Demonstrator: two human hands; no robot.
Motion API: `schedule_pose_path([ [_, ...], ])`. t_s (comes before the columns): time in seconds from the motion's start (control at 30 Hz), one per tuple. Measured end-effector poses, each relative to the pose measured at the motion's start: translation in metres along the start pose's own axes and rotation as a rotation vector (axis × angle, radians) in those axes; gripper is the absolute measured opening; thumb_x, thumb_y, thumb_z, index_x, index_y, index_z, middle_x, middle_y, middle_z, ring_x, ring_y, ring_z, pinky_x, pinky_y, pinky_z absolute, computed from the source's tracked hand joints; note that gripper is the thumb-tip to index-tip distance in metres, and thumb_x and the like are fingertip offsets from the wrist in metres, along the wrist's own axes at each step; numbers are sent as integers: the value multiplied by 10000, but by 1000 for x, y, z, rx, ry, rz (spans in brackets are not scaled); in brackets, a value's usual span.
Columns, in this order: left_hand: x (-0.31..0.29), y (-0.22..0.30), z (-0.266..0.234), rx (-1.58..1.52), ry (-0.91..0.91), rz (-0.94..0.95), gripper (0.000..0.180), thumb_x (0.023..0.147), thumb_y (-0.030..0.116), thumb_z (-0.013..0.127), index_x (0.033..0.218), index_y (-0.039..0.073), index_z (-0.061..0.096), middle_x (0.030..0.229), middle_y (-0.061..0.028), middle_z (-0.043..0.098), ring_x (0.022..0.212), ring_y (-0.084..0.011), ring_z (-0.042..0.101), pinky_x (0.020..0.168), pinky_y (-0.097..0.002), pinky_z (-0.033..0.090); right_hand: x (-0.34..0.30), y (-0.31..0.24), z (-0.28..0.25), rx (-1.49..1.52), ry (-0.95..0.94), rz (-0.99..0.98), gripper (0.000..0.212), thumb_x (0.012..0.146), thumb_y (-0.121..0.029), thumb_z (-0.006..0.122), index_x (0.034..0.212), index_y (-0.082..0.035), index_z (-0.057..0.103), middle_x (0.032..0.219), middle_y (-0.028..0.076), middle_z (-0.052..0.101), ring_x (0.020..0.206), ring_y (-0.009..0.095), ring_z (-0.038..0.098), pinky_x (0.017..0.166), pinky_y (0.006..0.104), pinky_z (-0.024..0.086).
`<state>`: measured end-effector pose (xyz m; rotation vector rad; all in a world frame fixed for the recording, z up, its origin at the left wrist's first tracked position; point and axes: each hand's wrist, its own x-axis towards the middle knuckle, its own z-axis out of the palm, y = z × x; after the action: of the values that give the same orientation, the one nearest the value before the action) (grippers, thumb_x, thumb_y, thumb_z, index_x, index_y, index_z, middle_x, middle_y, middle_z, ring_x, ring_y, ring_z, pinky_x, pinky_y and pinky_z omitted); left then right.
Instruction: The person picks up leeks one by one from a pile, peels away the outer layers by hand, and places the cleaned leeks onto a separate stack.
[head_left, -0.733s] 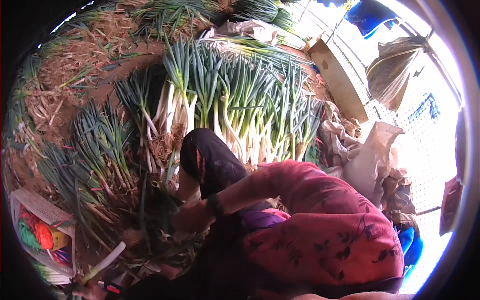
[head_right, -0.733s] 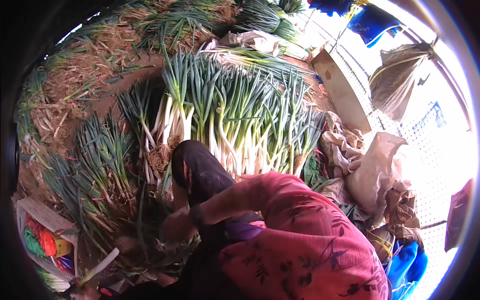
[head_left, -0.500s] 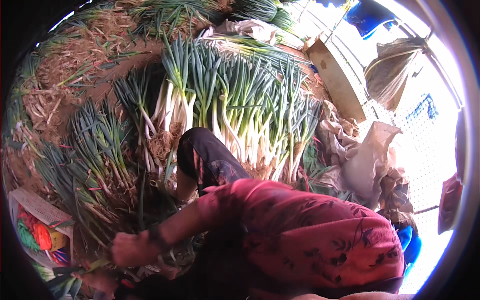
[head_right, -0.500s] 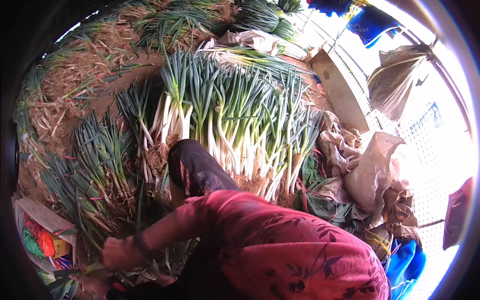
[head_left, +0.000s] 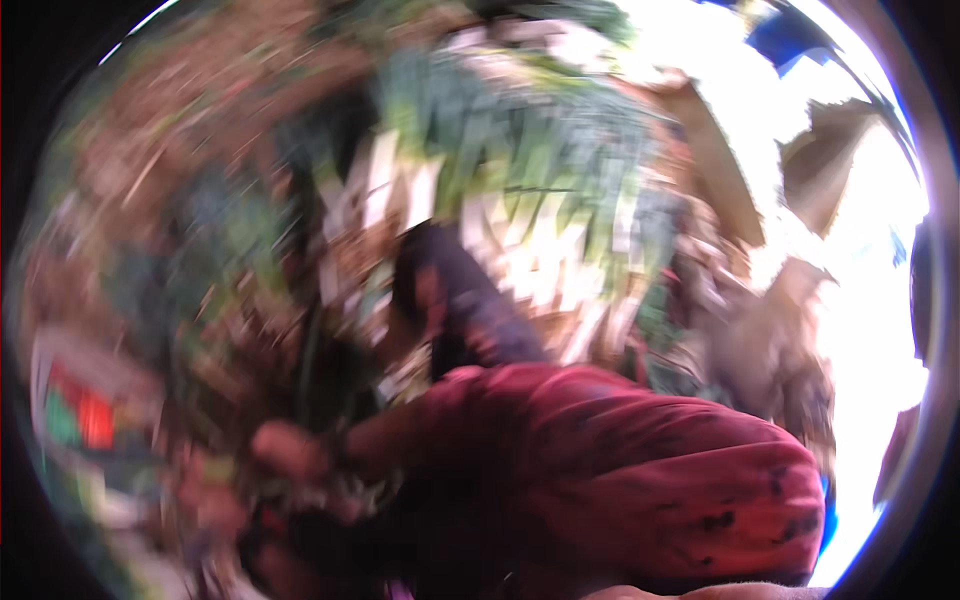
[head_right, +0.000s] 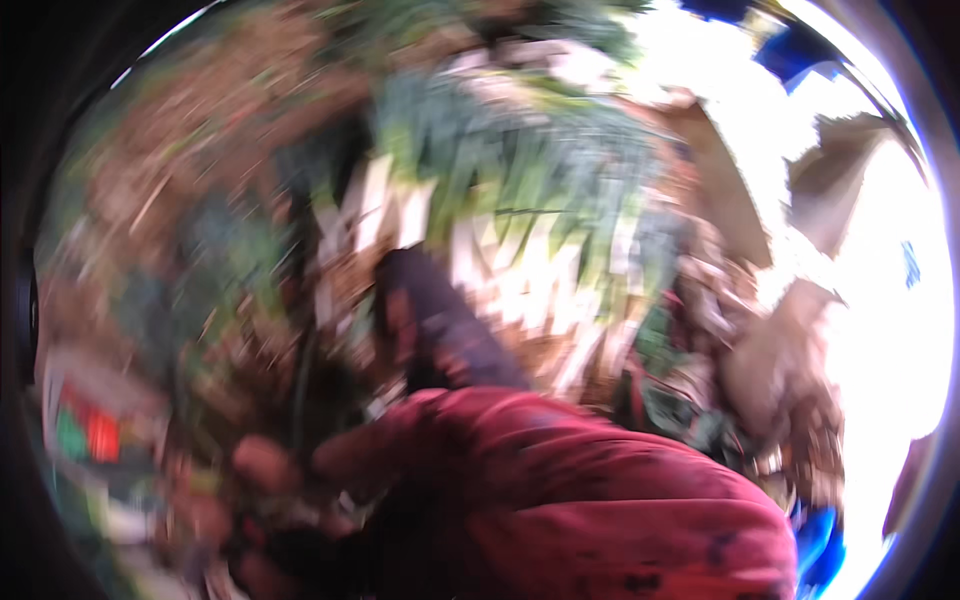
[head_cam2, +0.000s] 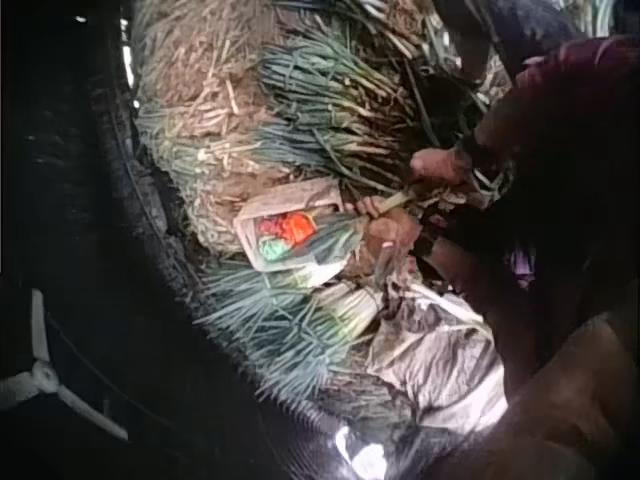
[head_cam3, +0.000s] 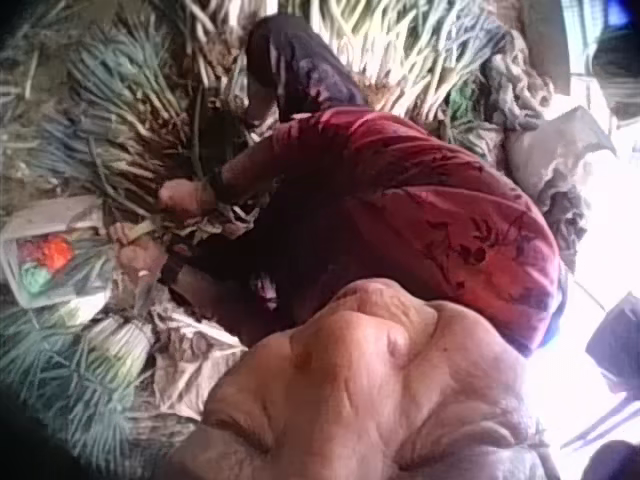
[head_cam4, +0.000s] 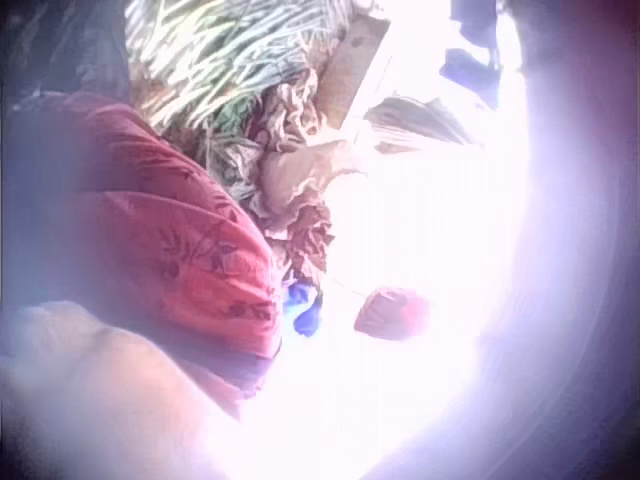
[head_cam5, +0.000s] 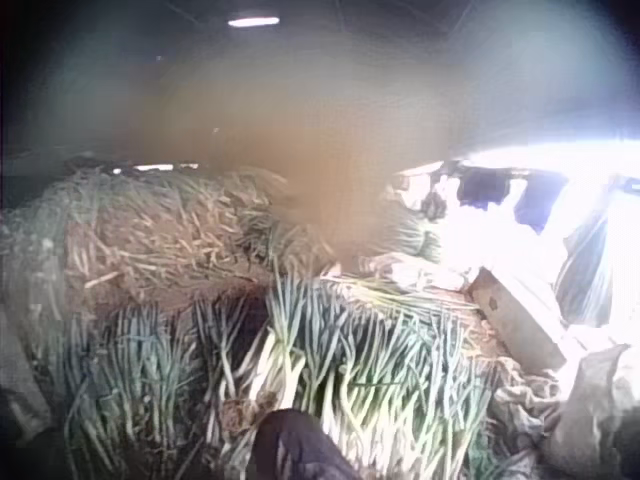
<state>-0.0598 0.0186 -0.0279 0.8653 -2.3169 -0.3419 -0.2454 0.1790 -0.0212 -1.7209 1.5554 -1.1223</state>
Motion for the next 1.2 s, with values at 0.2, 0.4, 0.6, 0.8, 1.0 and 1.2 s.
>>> schedule_pose_path([
  [0.2, 48, 49, 14, -1948, 430, -507, 399, 924, 358, 499, 1079, -10, 502, 804, -42, 445, 666, -127, 393, 576, -236, 355, 20, 10, -3, 228, 348, -178, 83, 786, -75, 591, 828, -9, 620, 754, 127, 609, 705, 250, 609, 640, 348, 496],
  [0.4, 29, 9, -28, -1976, 551, -434, 583, 912, 536, 416, 1051, -22, 517, 729, -16, 401, 569, -97, 333, 486, -215, 293, 17, -4, -16, 1608, 107, 515, 231, 944, -266, 517, 941, -49, 597, 692, 9, 550, 595, 140, 522, 605, 279, 488],
  [0.6, 29, -5, -66, -1808, 567, -334, 690, 825, 652, 444, 1060, 13, 549, 705, -4, 416, 536, -86, 323, 450, -203, 287, -62, 80, -34, 108, -169, 85, 219, 927, -231, 531, 945, -16, 570, 699, 85, 549, 594, 222, 542, 570, 354, 457],
  [0.8, 9, 3, -79, -1604, 630, -396, 698, 790, 700, 447, 1079, 75, 557, 691, 23, 427, 533, -85, 332, 480, -217, 287, -2, 39, -18, -157, -215, -171, 269, 872, -197, 583, 1076, -21, 567, 1001, 201, 582, 955, 367, 561, 824, 416, 457],
  [1.0, 2, 25, -65, -1709, 575, -419, 664, 870, 639, 374, 1147, 57, 533, 722, 3, 417, 534, -80, 306, 459, -204, 265, 4, -10, 39, 45, -332, -52, 323, 877, -176, 598, 1143, -7, 527, 966, 195, 619, 917, 319, 619, 762, 377, 493],
  [1.2, -1, 6, -90, -1566, 785, -538, 595, 904, 590, 392, 1191, 82, 505, 688, 9, 465, 518, -97, 357, 452, -227, 308, -89, 108, 8, -398, -917, 300, 376, 908, -253, 488, 1247, -94, 530, 1021, 151, 645, 889, 238, 644, 762, 350, 512],
])
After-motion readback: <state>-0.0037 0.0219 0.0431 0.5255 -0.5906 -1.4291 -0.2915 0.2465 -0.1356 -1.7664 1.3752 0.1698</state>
